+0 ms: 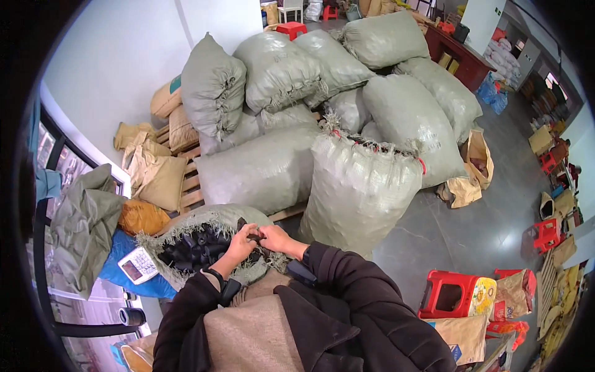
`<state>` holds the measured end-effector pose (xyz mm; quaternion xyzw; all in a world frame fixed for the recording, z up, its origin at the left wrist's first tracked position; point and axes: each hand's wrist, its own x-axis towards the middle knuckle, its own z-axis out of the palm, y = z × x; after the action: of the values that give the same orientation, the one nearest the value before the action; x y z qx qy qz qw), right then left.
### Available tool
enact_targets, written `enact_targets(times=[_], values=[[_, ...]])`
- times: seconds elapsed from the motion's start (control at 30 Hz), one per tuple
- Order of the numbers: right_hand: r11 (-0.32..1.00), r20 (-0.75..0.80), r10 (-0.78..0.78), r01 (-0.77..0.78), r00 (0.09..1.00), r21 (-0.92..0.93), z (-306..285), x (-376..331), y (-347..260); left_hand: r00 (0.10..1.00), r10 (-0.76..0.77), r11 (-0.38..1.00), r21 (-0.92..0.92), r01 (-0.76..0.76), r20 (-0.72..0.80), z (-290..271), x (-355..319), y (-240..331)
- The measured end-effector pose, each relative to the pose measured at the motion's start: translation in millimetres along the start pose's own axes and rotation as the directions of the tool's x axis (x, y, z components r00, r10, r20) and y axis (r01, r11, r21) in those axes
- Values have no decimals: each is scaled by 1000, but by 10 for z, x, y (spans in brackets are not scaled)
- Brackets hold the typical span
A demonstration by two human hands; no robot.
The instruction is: The recorder is securing and sealing large green industrial bags filled with black plastic components using manual straps.
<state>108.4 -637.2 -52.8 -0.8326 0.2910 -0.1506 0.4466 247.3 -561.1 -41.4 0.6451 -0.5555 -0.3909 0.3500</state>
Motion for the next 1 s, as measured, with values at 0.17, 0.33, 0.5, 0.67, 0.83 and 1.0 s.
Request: enact_targets(times=[0.17,0.33,0.5,0.67,0.83,1.0], values=[[923,-11,111,-99,994,373,25,-19,49,1000,-9,997,-80,9,2,-22,53,-36],[869,-130,74,0,989,494,75,13,75,997,-71,974,-216,68,-5,-53,62,50],[687,-91,156,-42,983,726,34,-73,43,971,-235,815,-536,218,38,-25,69,145],[337,91,273,-184,958,924,-77,-86,-140,945,-327,811,-508,289,17,-51,59,248],[311,240,238,-308,941,899,-163,-101,-79,929,-371,840,-435,324,-23,-42,72,292],[609,249,350,-421,903,672,-169,-30,-8,948,-282,947,-200,251,-149,9,103,146]])
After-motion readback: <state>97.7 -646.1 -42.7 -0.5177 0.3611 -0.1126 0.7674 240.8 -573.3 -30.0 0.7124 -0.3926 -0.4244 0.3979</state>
